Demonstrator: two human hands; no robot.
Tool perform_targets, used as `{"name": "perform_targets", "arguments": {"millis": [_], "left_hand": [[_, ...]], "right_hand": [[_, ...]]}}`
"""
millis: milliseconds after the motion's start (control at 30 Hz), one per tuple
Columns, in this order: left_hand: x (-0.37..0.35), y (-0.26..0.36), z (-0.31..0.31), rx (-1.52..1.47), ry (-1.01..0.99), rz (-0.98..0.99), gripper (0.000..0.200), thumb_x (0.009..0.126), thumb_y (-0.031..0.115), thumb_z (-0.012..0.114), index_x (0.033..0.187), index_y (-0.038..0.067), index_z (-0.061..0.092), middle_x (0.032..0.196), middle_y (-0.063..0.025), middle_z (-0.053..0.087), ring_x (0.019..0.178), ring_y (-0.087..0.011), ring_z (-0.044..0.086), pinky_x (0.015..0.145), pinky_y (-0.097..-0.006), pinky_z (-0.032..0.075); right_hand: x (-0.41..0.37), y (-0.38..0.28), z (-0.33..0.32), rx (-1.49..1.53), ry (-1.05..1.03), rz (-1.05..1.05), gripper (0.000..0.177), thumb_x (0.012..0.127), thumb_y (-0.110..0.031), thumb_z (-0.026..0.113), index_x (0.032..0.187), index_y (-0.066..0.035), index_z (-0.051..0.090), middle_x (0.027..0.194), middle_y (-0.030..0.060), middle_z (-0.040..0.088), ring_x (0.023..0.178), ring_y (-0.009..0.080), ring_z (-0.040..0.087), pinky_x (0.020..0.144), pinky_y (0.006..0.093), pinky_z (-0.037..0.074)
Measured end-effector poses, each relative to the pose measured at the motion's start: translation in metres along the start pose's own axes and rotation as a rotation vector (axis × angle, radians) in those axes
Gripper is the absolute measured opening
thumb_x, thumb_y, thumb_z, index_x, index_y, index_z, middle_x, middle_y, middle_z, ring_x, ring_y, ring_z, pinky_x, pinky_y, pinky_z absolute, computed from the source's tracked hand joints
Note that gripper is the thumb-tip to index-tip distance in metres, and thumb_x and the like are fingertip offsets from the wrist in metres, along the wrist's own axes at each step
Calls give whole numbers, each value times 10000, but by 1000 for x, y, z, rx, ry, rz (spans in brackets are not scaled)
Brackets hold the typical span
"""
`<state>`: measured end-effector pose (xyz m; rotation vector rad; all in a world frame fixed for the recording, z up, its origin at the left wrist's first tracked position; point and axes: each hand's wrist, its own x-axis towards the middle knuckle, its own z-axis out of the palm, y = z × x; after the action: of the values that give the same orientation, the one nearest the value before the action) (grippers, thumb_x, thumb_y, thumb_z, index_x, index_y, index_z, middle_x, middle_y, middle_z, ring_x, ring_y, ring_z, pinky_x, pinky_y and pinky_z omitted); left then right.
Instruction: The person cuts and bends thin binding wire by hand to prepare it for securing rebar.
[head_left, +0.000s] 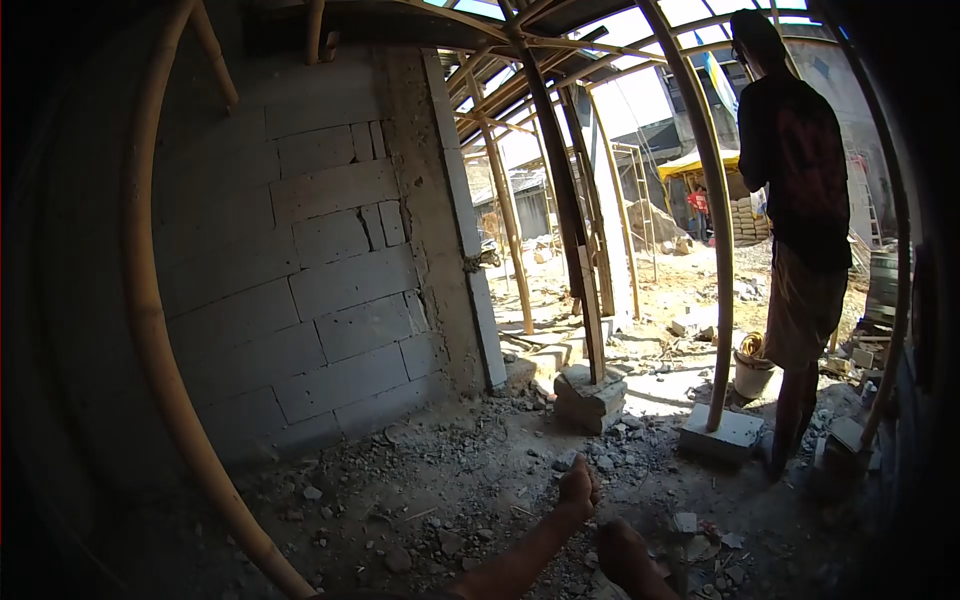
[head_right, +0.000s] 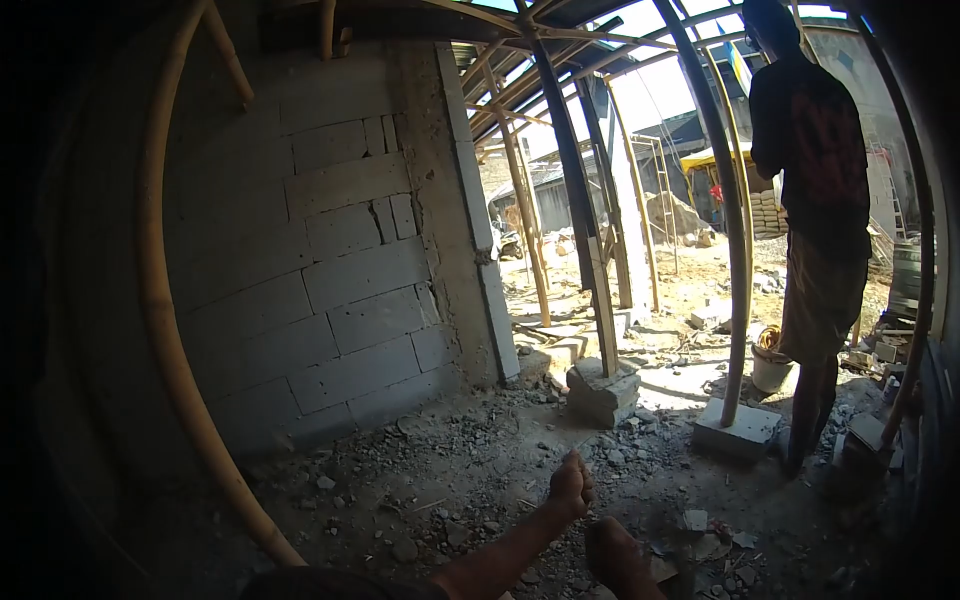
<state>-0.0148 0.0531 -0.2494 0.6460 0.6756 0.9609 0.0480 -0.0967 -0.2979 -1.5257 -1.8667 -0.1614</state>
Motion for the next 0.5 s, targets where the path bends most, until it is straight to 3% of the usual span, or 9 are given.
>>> {"name": "perform_targets", "arguments": {"millis": [67,167,267,367,467,500], "left_hand": [[-1,0,0,23,-53,0,423,969,438,382,624,196,347,492,41,267,367,-97,226,338,-277,168],[-9,-5,4,49,-84,-42,433,960,460,388,620,195,351,477,37,278,354,-102,227,332,-282,169],[-6,-8,3,49,-99,-43,428,959,455,400,622,195,353,483,41,271,354,-103,234,332,-279,172],[-3,-3,-1,8,-30,-30,415,960,443,409,628,201,349,496,46,261,362,-96,234,330,-268,170],[2,2,-3,-30,43,-25,395,963,425,418,640,211,342,521,54,260,377,-84,224,325,-254,156],[4,3,-4,-27,59,-24,391,964,422,418,643,212,343,524,54,263,377,-83,225,325,-253,153]], "right_hand": [[-7,8,18,134,-123,147,176,880,-172,502,812,-11,523,779,200,582,776,404,582,672,451,463],[6,18,-1,214,-184,531,111,844,-120,514,854,-11,536,827,222,596,836,417,597,714,469,469],[11,34,-9,340,161,579,150,870,-145,515,892,3,523,842,251,613,831,426,601,710,469,466],[18,15,-14,669,377,742,183,871,-166,536,921,9,515,853,252,614,816,431,589,704,470,459],[9,-26,-17,492,364,536,144,850,-140,549,896,-7,516,821,199,581,784,398,573,687,457,456],[-3,-13,4,377,251,327,129,831,-123,546,895,-18,506,793,158,532,775,384,557,681,453,456]]}}
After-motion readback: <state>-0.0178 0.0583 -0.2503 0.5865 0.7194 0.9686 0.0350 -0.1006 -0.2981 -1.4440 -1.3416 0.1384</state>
